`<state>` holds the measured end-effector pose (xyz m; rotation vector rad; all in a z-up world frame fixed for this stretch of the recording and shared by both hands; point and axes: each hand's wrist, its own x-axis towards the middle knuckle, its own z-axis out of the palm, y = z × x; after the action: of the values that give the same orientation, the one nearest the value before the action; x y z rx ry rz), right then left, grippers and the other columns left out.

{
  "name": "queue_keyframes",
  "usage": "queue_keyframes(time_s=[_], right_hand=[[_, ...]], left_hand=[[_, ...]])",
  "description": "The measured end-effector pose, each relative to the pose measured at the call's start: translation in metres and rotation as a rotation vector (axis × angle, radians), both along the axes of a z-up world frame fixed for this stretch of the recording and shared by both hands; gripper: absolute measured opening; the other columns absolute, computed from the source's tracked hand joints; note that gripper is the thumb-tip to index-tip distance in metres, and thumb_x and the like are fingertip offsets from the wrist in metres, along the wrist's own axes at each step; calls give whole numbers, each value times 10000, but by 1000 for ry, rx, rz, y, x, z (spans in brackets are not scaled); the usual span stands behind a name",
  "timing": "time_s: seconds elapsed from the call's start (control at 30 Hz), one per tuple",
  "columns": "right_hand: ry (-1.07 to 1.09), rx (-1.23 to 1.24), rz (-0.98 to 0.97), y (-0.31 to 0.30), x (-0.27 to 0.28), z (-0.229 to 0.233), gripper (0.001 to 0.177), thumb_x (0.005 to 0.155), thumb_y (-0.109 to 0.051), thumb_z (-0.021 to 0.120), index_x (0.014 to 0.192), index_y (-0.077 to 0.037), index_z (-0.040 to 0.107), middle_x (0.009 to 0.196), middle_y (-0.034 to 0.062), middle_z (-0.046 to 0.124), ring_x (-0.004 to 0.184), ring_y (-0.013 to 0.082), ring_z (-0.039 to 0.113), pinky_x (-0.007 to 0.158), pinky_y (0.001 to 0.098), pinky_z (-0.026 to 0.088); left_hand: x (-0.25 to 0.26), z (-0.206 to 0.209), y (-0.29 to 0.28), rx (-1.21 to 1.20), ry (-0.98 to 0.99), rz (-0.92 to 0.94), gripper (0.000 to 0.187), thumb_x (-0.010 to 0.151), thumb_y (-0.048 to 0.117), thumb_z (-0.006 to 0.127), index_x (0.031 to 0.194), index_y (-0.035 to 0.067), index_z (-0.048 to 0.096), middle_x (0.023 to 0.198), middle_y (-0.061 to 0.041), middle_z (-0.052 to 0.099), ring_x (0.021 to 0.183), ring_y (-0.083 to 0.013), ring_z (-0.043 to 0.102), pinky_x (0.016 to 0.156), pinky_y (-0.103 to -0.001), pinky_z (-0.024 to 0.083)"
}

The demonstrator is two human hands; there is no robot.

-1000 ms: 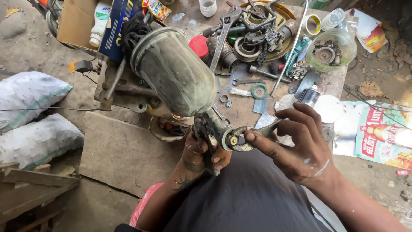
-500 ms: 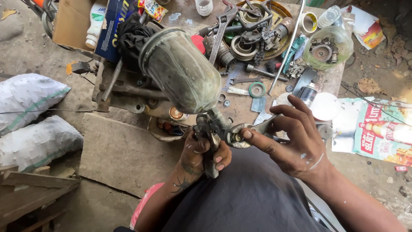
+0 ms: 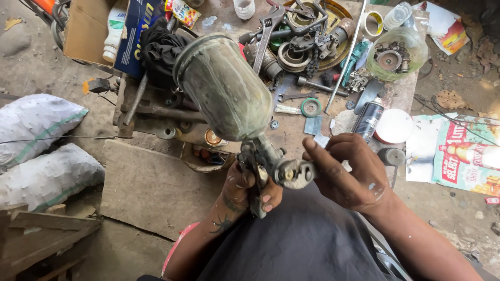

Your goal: The person disassembles a paint sprayer, removing the nozzle and internal components. They use a wrench to loosen parts and pliers to extract a small piece from the nozzle assembly. The person then reassembles the sprayer, screwing the nozzle back into place.

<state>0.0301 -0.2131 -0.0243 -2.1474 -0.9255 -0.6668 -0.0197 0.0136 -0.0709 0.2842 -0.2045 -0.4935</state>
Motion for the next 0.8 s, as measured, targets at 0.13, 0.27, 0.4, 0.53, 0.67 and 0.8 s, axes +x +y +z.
queue_keyframes(time_s=[0.13, 0.27, 0.4, 0.53, 0.67, 0.8], right_hand=[[-40, -90, -70, -3, -5, 9, 341, 884, 31, 809, 1214, -54, 789, 1105, 169, 510, 857, 229, 621, 696, 332, 555], [-32, -213, 70, 1, 1, 13, 487, 987, 11, 666, 1430, -33, 470, 1018, 127, 569, 774, 207, 537, 648, 327, 487], [27, -195, 197, -1, 9, 32, 363, 928, -31, 670, 1273, -14, 560, 802, 55, 503, 614, 186, 479, 563, 361, 440], [-10, -240, 240, -8, 19, 44, 325, 937, -63, 684, 1246, -20, 593, 847, 66, 539, 619, 179, 494, 564, 354, 447], [-164, -446, 258, -22, 39, 46, 485, 942, -74, 739, 1328, -249, 503, 831, 4, 582, 662, 158, 545, 621, 303, 481], [-60, -254, 208, -32, 50, 27, 446, 1019, -80, 686, 1435, -196, 572, 885, 16, 466, 824, 194, 476, 940, 443, 413]], left_hand=[[-1, -7, 2, -116, -15, -20, 351, 1008, 126, 715, 1309, -27, 617, 965, -189, 696, 681, -218, 593, 571, -366, 516], [-6, -5, 8, -83, 57, -1, 447, 962, 77, 755, 1351, -9, 551, 1018, -216, 701, 664, -228, 585, 559, -377, 513], [-7, -6, 9, -85, 135, -35, 629, 882, 8, 761, 1399, 36, 404, 886, -204, 676, 616, -250, 603, 484, -372, 486], [-10, -15, 11, -128, 136, -55, 634, 920, 37, 765, 1446, 5, 411, 899, -229, 681, 599, -215, 563, 476, -367, 490], [-14, -25, 14, -192, 210, -213, 592, 903, -7, 737, 1426, 0, 461, 1012, -255, 687, 630, -268, 585, 507, -397, 498], [-9, -28, 1, -254, 154, -226, 661, 937, 20, 714, 1524, 48, 412, 1120, -244, 689, 643, -245, 583, 498, -378, 498]])
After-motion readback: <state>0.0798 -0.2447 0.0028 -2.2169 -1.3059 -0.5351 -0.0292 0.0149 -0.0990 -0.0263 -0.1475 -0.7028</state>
